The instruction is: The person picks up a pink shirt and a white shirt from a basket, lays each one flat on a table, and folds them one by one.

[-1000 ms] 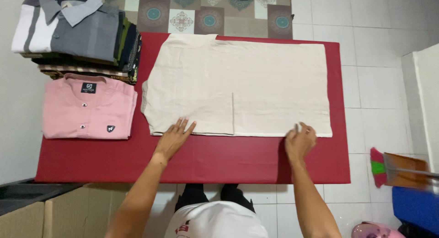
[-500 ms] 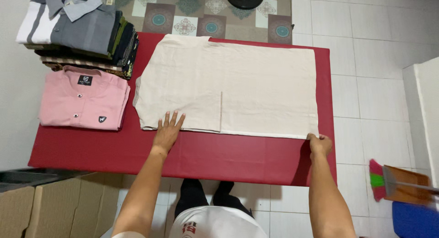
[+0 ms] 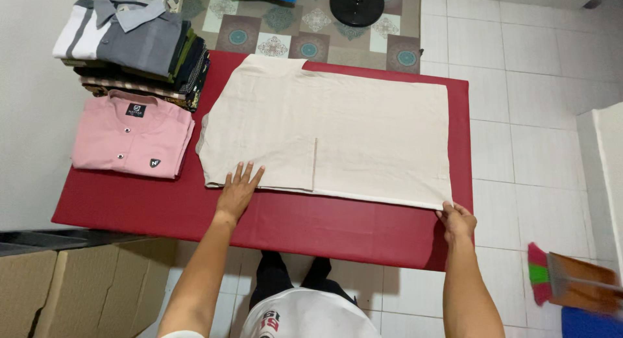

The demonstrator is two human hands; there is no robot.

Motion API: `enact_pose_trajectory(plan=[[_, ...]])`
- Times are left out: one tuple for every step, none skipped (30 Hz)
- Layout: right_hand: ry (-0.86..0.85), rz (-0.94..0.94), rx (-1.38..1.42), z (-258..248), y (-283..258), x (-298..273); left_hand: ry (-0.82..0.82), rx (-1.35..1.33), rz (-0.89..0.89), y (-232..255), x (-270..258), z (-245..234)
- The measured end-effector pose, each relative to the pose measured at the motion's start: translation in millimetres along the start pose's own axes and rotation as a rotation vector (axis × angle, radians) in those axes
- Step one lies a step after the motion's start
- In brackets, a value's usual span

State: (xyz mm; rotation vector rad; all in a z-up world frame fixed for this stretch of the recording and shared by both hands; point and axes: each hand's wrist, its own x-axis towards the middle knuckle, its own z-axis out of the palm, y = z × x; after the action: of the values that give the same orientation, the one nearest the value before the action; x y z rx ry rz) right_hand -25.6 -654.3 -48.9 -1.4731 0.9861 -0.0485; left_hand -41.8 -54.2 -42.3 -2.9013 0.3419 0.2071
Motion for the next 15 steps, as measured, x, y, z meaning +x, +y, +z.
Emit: enact_pose_trajectory(plan=[[0.001,0.004,-0.006,-2.3,1.1,-2.0,0.011,0.001,0.006,1.0,-6.1,1.8],[0.005,0.009,-0.012,-5.0,3.0,-5.1,0.002,-0.01,0.004,2.4,-12.9,3.5],[0.008,0.015,-0.018,-7.8,4.9,-8.3,-0.008,-0.021,0.003,3.6,-19.7,5.0],[0.021,0.005,-0.045,-11.0,8.0,-12.1,-0.016,-0.03,0.003,4.4,-25.2,6.0],[0.035,-0.004,-0.073,-14.8,11.9,-16.5,-0.035,-0.013,0.001,6.6,-32.2,7.6],[0.048,-0.015,-0.101,-18.6,15.3,-20.8,-0.053,0.003,0.0,10.6,-40.2,9.7],[0.066,-0.023,-0.132,-21.3,18.5,-24.8,-0.072,0.019,-0.002,13.6,-47.2,11.9],[0.084,-0.03,-0.164,-24.1,22.2,-28.5,-0.068,0.026,0.001,15.6,-53.1,14.3],[0.102,-0.037,-0.196,-26.2,25.3,-30.9,-0.064,0.032,0.004,16.8,-57.4,16.1],[0.105,-0.051,-0.199,-30.3,28.7,-33.2,-0.064,0.036,0.007,20.7,-63.0,16.9],[0.109,-0.065,-0.203,-33.1,31.6,-34.9,-0.052,0.039,-0.002,24.5,-67.7,15.8],[0.112,-0.081,-0.202,-32.0,31.5,-34.3,-0.037,0.046,-0.012,25.3,-68.6,11.6],[0.137,-0.146,-0.347,-31.5,30.4,-33.0,-0.021,0.052,-0.022,25.5,-68.7,5.0],[0.162,-0.206,-0.497,-33.7,30.1,-36.3,-0.047,-0.015,-0.043,27.0,-72.1,-7.0],[0.186,-0.266,-0.647,-31.5,29.7,-40.0,-0.072,-0.082,-0.064,27.7,-73.7,-20.0]])
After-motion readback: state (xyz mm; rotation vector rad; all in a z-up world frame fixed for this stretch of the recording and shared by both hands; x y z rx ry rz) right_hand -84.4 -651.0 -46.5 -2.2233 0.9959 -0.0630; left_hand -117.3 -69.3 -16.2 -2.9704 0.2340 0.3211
